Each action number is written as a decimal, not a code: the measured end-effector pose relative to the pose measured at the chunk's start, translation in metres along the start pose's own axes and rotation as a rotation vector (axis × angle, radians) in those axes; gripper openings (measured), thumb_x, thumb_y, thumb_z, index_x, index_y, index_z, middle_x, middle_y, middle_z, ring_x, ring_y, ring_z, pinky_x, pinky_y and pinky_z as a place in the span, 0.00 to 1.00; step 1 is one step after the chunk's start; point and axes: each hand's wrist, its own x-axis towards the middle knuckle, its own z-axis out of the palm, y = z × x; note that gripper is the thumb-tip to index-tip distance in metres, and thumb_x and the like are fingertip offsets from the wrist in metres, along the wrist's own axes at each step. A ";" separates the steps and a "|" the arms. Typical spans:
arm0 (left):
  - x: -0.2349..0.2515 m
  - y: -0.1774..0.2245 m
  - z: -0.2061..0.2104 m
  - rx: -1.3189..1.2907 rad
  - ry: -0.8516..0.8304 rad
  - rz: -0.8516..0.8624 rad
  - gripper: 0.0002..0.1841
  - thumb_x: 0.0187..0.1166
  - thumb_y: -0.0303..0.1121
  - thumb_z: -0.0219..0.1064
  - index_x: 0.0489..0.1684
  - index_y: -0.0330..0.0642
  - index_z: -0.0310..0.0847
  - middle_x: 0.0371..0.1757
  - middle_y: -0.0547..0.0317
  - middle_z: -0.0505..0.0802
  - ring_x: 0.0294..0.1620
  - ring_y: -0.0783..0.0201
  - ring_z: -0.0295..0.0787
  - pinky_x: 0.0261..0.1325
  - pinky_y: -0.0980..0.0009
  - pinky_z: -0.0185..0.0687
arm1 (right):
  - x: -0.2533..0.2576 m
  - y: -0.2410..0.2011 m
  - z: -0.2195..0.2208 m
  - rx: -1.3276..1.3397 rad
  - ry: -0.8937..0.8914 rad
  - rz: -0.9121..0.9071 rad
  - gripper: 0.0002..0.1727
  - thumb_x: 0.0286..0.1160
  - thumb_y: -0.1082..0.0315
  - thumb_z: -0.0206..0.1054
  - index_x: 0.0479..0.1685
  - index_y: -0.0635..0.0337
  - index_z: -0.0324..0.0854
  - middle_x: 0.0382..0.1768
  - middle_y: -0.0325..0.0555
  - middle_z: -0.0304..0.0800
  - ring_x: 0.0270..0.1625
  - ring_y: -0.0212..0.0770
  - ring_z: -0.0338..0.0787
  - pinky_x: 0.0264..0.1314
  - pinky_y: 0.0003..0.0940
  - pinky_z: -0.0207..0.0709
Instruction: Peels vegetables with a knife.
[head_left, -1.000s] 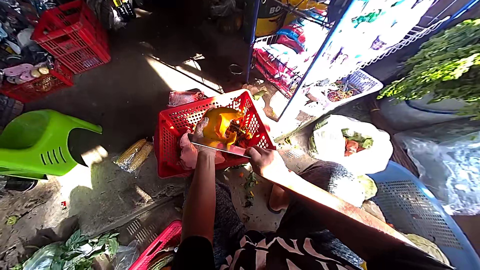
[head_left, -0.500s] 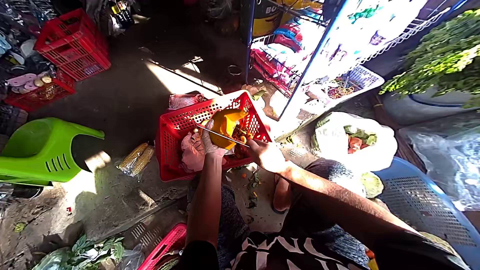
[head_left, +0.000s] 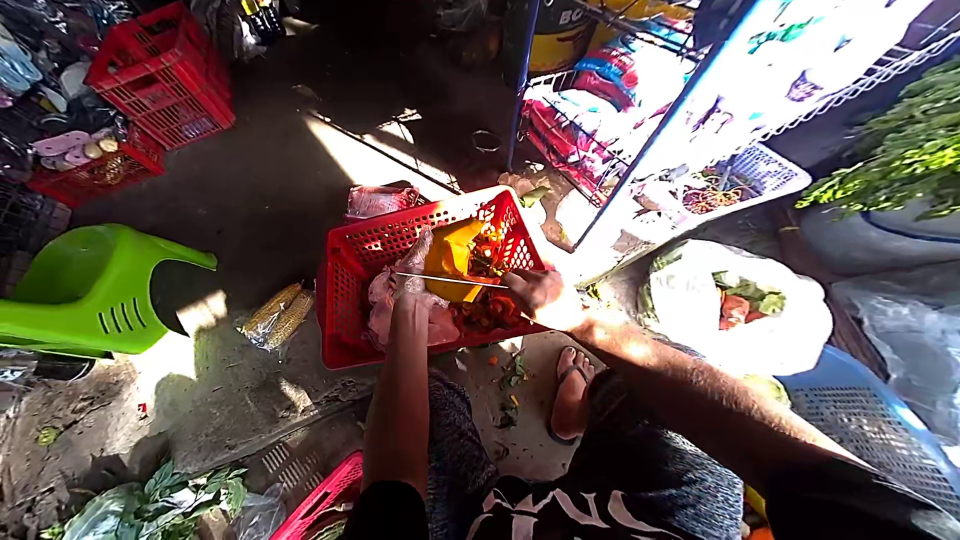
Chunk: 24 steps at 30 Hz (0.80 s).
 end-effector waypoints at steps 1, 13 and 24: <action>0.004 -0.003 -0.003 -0.006 0.047 -0.007 0.18 0.84 0.48 0.65 0.61 0.46 0.83 0.49 0.54 0.93 0.49 0.60 0.91 0.51 0.60 0.89 | 0.000 -0.001 0.002 -0.013 0.007 0.012 0.12 0.82 0.68 0.59 0.39 0.65 0.86 0.26 0.58 0.88 0.25 0.60 0.91 0.22 0.54 0.83; 0.008 -0.009 0.010 -0.039 0.099 -0.089 0.21 0.83 0.50 0.64 0.65 0.48 0.80 0.52 0.53 0.92 0.50 0.58 0.91 0.51 0.58 0.89 | 0.008 0.022 -0.004 0.207 -0.100 0.092 0.18 0.86 0.59 0.57 0.37 0.65 0.85 0.18 0.50 0.81 0.20 0.51 0.85 0.22 0.49 0.77; -0.005 -0.011 0.008 -0.089 0.010 -0.075 0.17 0.86 0.49 0.60 0.62 0.49 0.81 0.46 0.57 0.92 0.45 0.63 0.91 0.47 0.64 0.89 | 0.008 0.009 -0.003 0.058 -0.165 0.104 0.13 0.83 0.67 0.59 0.46 0.64 0.89 0.31 0.60 0.91 0.30 0.64 0.93 0.28 0.61 0.83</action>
